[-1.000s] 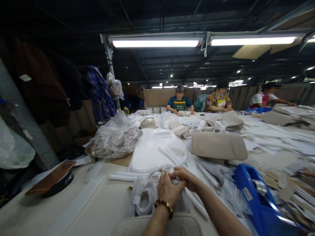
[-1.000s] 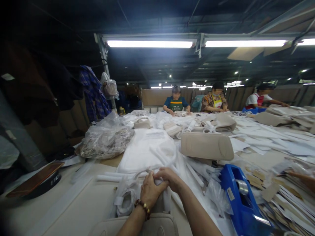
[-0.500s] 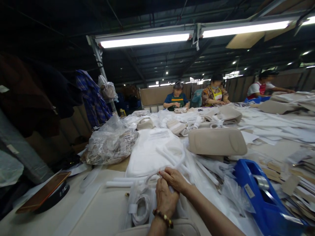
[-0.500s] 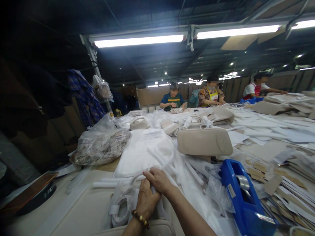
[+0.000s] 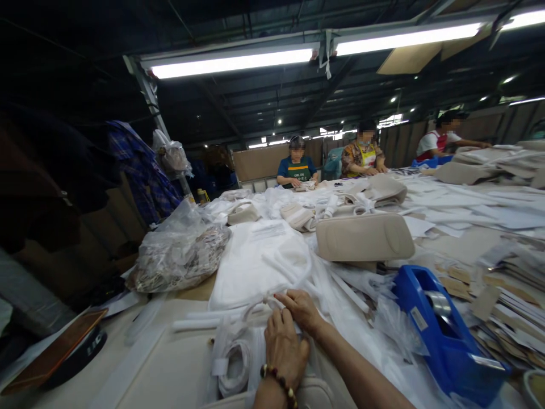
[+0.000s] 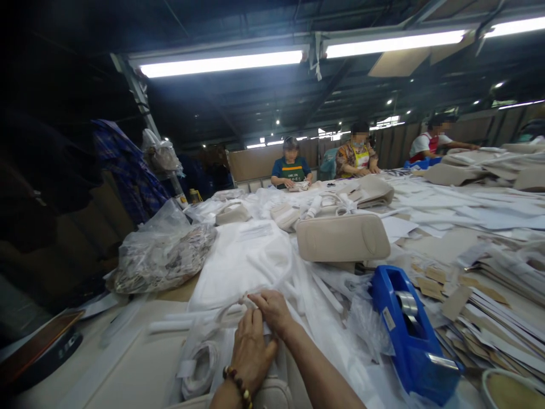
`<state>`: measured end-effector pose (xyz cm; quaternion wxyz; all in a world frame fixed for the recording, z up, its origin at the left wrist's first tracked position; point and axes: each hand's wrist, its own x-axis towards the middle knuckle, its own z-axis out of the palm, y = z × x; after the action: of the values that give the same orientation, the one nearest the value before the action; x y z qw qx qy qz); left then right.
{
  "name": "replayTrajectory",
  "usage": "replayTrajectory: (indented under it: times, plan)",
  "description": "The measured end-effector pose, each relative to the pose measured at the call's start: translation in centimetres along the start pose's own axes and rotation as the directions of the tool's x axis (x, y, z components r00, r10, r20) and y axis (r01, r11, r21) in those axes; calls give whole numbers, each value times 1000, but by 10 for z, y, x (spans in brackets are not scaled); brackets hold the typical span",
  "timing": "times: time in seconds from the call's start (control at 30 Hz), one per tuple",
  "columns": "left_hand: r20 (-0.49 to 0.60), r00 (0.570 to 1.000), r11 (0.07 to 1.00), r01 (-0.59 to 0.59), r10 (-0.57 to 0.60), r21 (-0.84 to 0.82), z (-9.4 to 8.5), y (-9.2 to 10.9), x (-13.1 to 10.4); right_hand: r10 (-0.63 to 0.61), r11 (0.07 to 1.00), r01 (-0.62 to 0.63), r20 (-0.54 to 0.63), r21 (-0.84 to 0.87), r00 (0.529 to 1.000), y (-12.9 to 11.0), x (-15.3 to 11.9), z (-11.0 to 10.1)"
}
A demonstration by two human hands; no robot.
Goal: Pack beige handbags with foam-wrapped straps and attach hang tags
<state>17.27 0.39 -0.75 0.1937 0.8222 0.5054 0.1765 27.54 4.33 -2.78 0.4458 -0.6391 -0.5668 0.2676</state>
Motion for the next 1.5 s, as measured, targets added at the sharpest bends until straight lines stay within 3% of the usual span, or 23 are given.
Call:
replayTrajectory:
  times: [0.1, 0.17, 0.3, 0.47, 0.77, 1.17, 1.27, 1.37, 1.5]
  plan:
    - [-43, 999, 1000, -24, 24, -9, 6, -7, -2, 24, 999, -24, -3, 42, 1000, 0, 1, 1]
    - [-127, 989, 996, -83, 78, -40, 10, -13, -3, 41, 996, -43, 31, 82, 999, -2, 1, -1]
    - [-274, 934, 963, -259, 228, -80, 12, -18, -5, 61, 984, -82, 136, 158, 989, -6, 1, -7]
    - [-194, 969, 980, -175, 155, -90, 5, -11, -5, 91, 972, -127, 182, 198, 979, -3, 3, -5]
    - [-53, 998, 998, 12, -15, -69, -5, -2, 1, 116, 966, -130, 75, 225, 990, 5, 9, 10]
    - [-16, 999, 1000, 30, -30, -2, -9, 0, -11, 87, 980, -88, 13, 176, 996, 5, 8, 16]
    - [-68, 998, 999, -21, 19, -24, 0, -9, -13, 15, 988, -19, 29, 155, 999, 3, 2, 9]
    - [-188, 979, 991, -100, 83, -85, 13, -20, -14, -59, 987, 44, 88, 156, 994, 0, -4, 0]
    - [-308, 946, 975, -158, 104, -155, 24, -27, -15, -87, 977, 52, 169, 205, 982, -3, -8, -3]
